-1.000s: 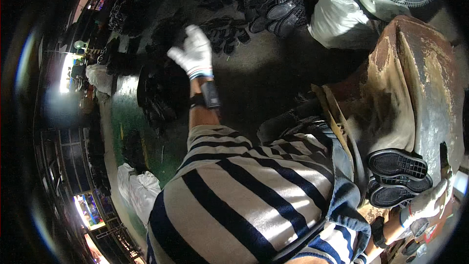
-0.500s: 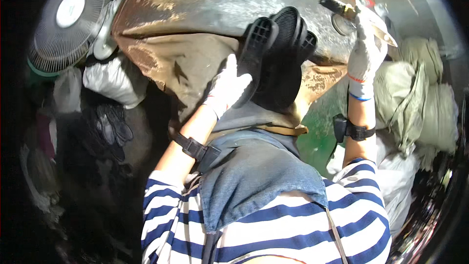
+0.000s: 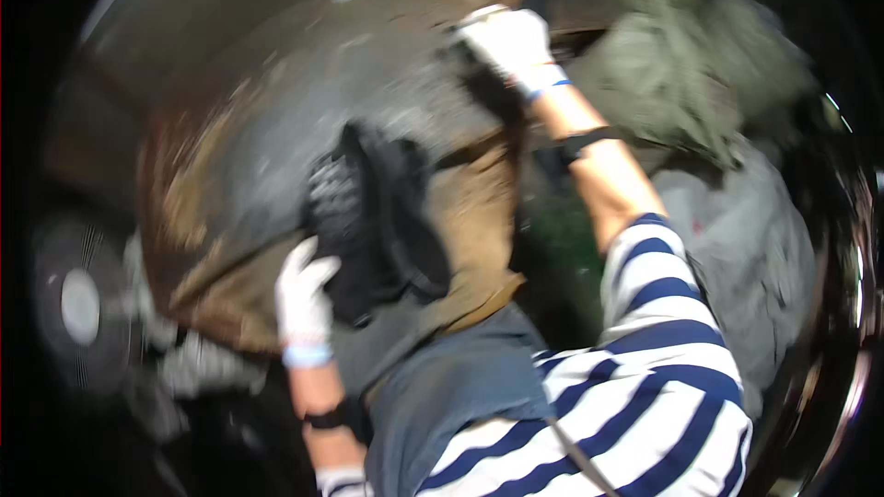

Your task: The person applies liquid to shoe soles with a brush, turning each one to coat the edges and bottom. After finishing a sole, the person tosses it onto a pile on the floor and picks up another from the workbench.

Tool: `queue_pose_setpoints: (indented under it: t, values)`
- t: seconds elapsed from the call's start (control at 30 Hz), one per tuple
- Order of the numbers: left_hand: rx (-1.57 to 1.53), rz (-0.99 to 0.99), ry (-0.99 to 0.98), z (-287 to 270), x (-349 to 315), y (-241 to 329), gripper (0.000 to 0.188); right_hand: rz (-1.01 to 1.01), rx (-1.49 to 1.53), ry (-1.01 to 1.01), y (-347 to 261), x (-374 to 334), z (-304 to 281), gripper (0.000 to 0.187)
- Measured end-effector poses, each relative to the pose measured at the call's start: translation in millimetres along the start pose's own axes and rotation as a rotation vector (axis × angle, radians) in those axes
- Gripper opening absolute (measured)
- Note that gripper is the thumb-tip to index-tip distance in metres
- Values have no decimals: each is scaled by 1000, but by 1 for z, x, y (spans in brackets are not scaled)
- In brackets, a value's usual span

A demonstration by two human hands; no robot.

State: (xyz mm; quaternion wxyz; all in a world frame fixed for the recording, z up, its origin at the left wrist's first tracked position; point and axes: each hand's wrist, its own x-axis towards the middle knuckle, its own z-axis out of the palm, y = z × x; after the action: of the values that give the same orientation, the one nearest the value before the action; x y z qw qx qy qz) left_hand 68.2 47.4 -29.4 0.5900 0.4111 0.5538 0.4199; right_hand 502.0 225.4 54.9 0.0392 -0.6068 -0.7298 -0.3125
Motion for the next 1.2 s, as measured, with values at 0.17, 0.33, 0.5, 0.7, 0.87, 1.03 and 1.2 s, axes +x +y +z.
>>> queue_pose_setpoints:
  t: [0.17, 0.33, 0.5, 0.7, 0.87, 1.03, 1.2]
  values:
    - [905, 747, 135, -73, 14, 89, 11, 201, 415, -168, -30, 27, 21, 32]
    - [1653, 804, 426, -82, 106, 37, 73, 345, 593, -434, -7, 24, 38, 51]
    - [1425, 367, 572, -38, 75, -15, 72, 501, 678, -320, 2, 8, 68, 55]
    - [1144, 126, 642, -29, 37, -26, 76, 599, 700, -66, -43, 20, 72, 46]
    - [-15, 77, 263, -77, 23, -2, 73, 672, 166, 28, -53, 29, 61, 17]
    - [-679, -53, 142, -66, 16, 17, 34, 477, 959, 469, -14, -8, 28, 28]
    - [-1279, -29, -576, 40, -7, 70, 72, 287, 1274, 745, -7, -20, 9, 22]
